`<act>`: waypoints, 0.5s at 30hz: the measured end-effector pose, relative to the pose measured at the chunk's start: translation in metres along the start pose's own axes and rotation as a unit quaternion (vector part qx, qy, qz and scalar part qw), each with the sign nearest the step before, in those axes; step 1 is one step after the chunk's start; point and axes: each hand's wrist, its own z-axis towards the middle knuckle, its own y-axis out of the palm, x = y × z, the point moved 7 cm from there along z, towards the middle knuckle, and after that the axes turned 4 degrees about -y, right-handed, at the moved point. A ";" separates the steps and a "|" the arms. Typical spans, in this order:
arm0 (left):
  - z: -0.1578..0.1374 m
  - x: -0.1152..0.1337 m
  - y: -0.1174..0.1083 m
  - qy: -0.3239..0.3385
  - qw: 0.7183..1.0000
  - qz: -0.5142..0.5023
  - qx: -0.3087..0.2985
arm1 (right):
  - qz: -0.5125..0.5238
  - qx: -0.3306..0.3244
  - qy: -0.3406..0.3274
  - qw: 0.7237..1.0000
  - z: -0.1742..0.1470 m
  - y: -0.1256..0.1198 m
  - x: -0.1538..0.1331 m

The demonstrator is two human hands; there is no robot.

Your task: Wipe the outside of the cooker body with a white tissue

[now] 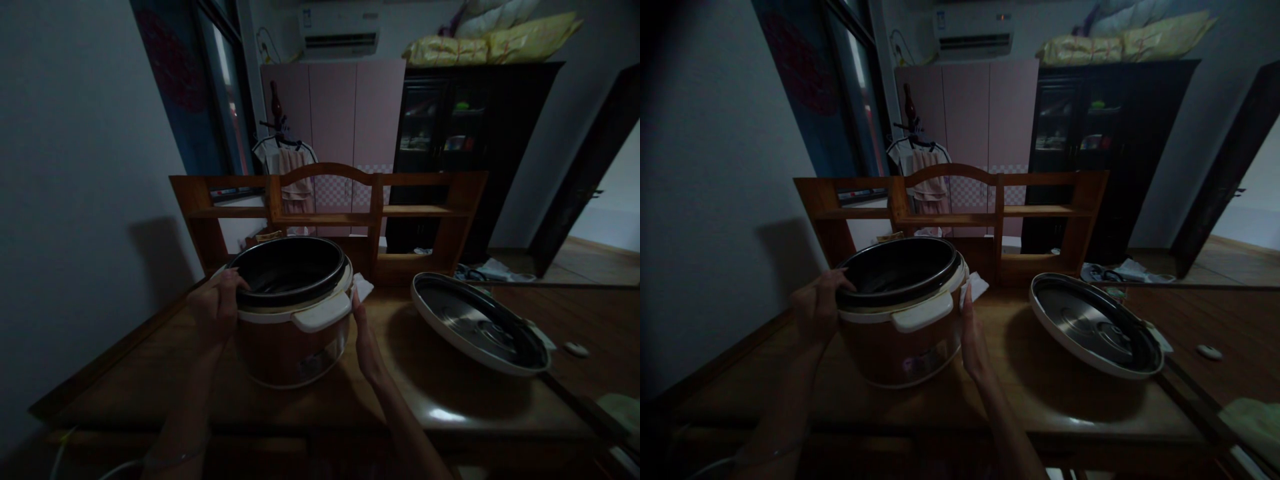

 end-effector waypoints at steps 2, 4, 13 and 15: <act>0.000 0.000 0.000 -0.002 1.000 0.002 -0.001 | 0.004 0.000 0.002 1.000 0.006 0.001 -0.006; 0.000 0.001 0.000 0.001 1.000 0.003 -0.003 | 0.007 0.006 0.001 1.000 0.010 0.002 -0.011; 0.000 0.000 0.000 -0.002 1.000 -0.008 -0.004 | 0.005 -0.019 -0.005 1.000 0.004 -0.002 -0.004; 0.000 0.000 0.000 0.002 1.000 -0.006 0.000 | 0.004 -0.013 -0.004 1.000 0.001 -0.004 -0.002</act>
